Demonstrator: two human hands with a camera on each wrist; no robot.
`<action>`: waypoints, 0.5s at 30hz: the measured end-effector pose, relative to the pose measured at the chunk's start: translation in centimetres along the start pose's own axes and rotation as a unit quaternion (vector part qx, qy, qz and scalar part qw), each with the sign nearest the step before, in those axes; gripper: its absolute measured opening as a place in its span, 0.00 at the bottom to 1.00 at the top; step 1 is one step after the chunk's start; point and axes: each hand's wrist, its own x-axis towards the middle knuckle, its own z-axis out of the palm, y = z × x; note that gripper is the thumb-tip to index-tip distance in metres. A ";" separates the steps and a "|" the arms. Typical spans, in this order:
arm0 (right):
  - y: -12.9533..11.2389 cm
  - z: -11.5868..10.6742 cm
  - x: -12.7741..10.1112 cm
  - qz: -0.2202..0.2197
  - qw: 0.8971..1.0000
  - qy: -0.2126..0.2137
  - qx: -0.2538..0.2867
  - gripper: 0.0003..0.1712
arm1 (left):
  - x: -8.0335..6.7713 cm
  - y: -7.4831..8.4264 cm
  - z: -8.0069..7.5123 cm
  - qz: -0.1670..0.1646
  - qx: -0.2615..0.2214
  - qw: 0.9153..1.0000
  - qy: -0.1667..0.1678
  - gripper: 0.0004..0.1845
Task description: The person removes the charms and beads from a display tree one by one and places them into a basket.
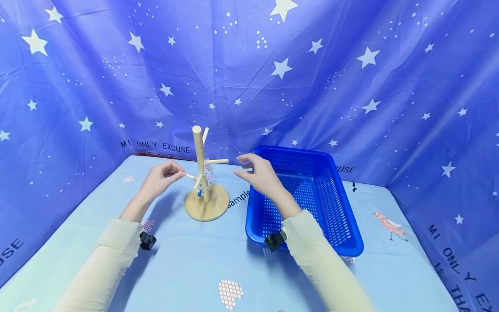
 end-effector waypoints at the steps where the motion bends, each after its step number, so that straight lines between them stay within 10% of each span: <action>1: -0.1 0.4 0.2 0.005 1.000 -0.003 0.006 0.24 | 0.0 0.0 0.0 0.001 -0.001 1.000 0.000 0.08; 15: -1.3 3.8 1.9 0.037 0.994 -0.062 0.083 0.25 | 0.1 -0.3 0.2 -0.011 -0.005 1.000 0.003 0.10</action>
